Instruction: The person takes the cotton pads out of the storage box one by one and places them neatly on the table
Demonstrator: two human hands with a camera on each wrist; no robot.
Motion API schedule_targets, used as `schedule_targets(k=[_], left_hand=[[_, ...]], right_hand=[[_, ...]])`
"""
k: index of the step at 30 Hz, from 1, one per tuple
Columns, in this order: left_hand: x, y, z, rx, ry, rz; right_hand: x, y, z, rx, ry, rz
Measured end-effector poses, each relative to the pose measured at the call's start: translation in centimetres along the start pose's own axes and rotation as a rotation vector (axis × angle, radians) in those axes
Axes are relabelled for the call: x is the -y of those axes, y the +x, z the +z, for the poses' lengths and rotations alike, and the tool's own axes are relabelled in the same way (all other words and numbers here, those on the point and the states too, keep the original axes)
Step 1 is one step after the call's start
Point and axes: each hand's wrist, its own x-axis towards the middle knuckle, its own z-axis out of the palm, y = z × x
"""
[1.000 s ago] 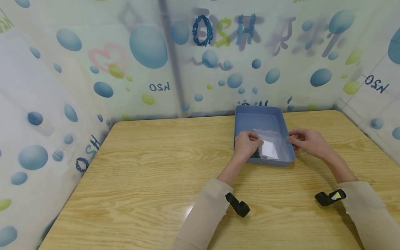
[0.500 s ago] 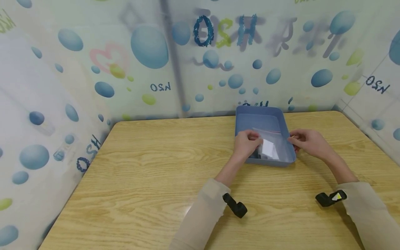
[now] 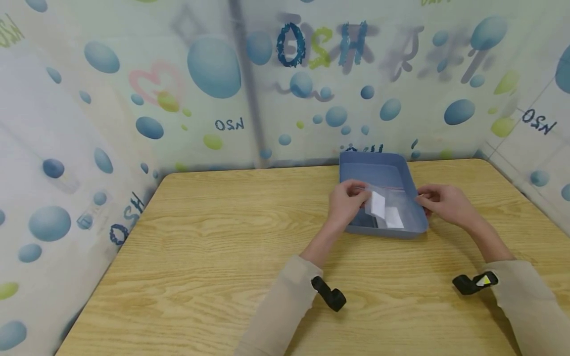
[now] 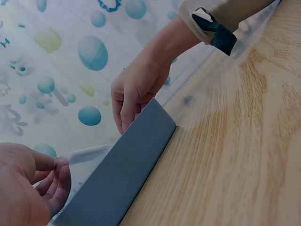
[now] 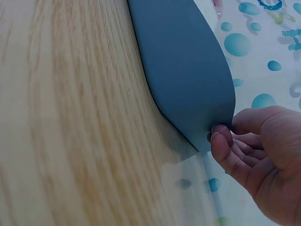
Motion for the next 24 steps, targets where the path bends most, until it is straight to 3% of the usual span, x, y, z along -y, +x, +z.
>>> schedule_targets(k=[13,24], left_hand=[[-0.3,0.1,-1.1,0.041,-0.003,0.120],[-0.5,0.2,-1.7,0.010,-0.028,0.176]], right_hand=[[-0.5,-0.2,-0.3,-0.014,-0.018,0.011],[-1.2,-0.2,-0.6,-0.029,-0.031,-0.002]])
